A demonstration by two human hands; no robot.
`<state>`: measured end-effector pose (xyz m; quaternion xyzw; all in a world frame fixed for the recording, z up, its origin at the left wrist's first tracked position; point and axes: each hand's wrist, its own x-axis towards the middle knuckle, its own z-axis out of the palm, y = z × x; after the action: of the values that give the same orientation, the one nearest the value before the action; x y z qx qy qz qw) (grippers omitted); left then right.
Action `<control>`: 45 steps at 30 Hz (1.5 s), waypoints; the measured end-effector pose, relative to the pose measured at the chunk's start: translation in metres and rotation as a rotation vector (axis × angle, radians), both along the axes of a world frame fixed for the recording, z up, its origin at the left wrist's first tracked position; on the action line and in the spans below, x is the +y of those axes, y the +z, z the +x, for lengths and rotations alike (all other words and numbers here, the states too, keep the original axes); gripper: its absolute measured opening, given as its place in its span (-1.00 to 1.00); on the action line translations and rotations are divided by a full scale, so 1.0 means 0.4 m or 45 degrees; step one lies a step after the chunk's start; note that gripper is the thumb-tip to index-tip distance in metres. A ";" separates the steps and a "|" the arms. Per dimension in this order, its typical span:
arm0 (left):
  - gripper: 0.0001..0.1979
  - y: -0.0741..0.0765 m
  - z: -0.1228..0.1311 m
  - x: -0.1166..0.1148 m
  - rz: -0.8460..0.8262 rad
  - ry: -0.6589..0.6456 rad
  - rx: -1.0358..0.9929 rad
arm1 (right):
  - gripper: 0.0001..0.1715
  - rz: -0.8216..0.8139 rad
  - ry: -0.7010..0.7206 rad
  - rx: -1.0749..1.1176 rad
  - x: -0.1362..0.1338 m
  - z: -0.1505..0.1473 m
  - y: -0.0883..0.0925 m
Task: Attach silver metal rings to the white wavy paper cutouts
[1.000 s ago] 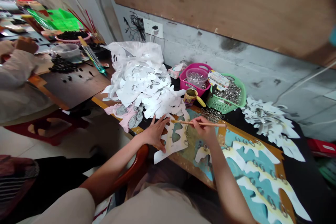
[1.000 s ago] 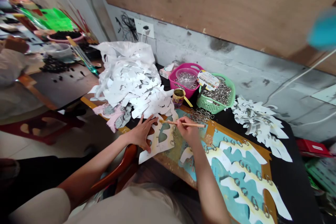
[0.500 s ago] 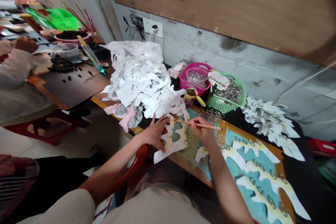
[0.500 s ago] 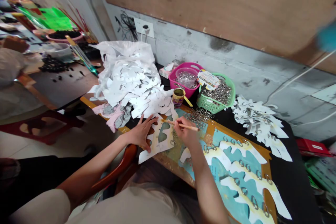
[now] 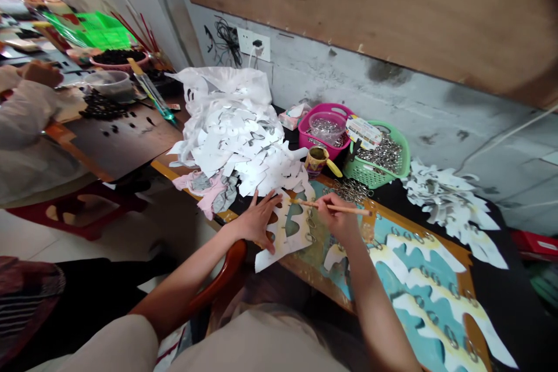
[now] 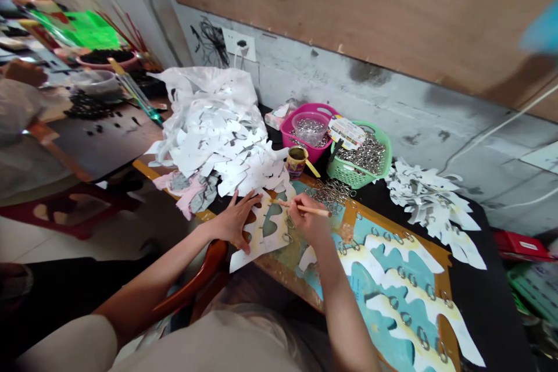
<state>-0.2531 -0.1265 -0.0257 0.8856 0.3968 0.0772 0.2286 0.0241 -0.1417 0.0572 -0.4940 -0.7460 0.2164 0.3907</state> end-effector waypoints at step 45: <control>0.41 0.012 0.001 -0.002 -0.028 -0.002 0.021 | -0.84 -0.294 0.163 0.444 0.007 0.007 -0.005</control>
<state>-0.2529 -0.1272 -0.0209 0.8839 0.3990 0.0654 0.2351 0.0269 -0.1389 0.0550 -0.4423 -0.6673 0.4068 0.4400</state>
